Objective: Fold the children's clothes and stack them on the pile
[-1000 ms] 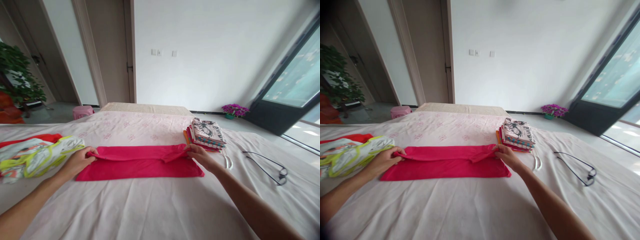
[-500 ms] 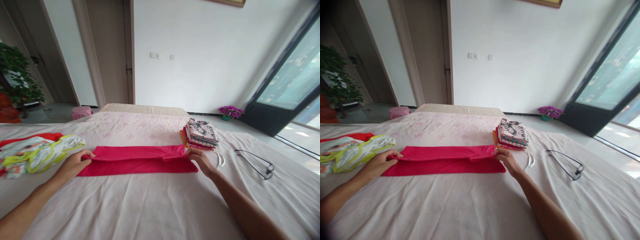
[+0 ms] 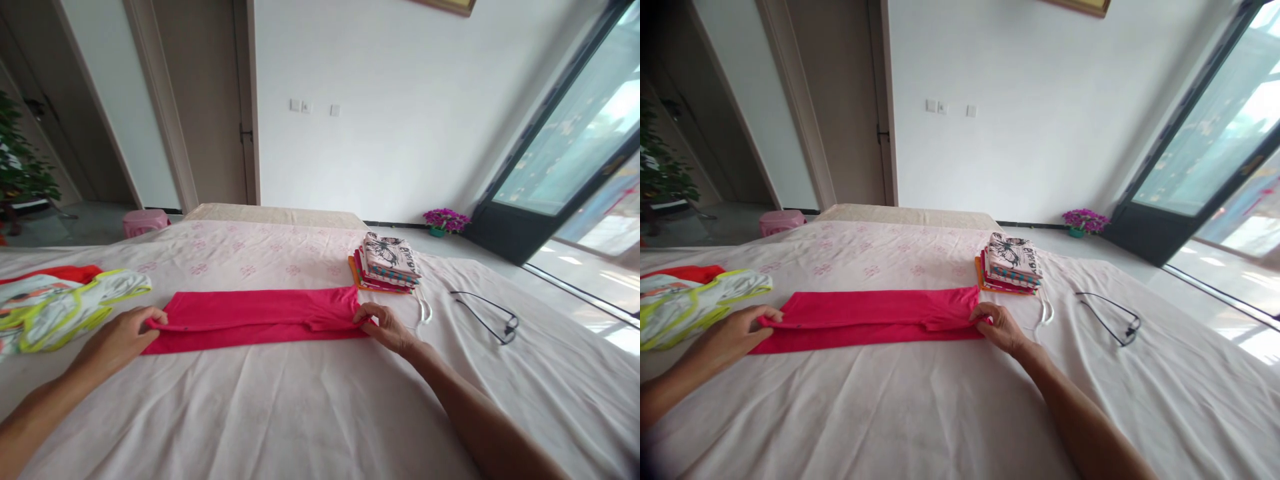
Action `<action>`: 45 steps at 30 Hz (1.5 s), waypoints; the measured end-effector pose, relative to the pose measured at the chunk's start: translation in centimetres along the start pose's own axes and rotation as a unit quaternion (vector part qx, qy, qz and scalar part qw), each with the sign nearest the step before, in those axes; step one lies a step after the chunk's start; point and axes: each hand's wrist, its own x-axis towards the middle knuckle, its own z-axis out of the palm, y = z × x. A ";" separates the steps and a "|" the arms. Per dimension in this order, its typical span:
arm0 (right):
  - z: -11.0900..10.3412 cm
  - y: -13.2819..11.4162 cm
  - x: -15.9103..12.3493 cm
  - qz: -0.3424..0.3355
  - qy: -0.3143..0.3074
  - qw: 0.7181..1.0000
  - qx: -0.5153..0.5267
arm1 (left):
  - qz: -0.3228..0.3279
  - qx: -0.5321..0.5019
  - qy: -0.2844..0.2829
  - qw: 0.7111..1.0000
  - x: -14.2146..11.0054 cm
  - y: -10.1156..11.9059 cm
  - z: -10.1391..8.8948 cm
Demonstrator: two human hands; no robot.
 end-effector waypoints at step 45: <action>8.0 -1.7 4.7 -0.128 -0.096 0.918 -0.363 | 0.052 0.208 -0.020 0.977 -2.1 9.1 3.9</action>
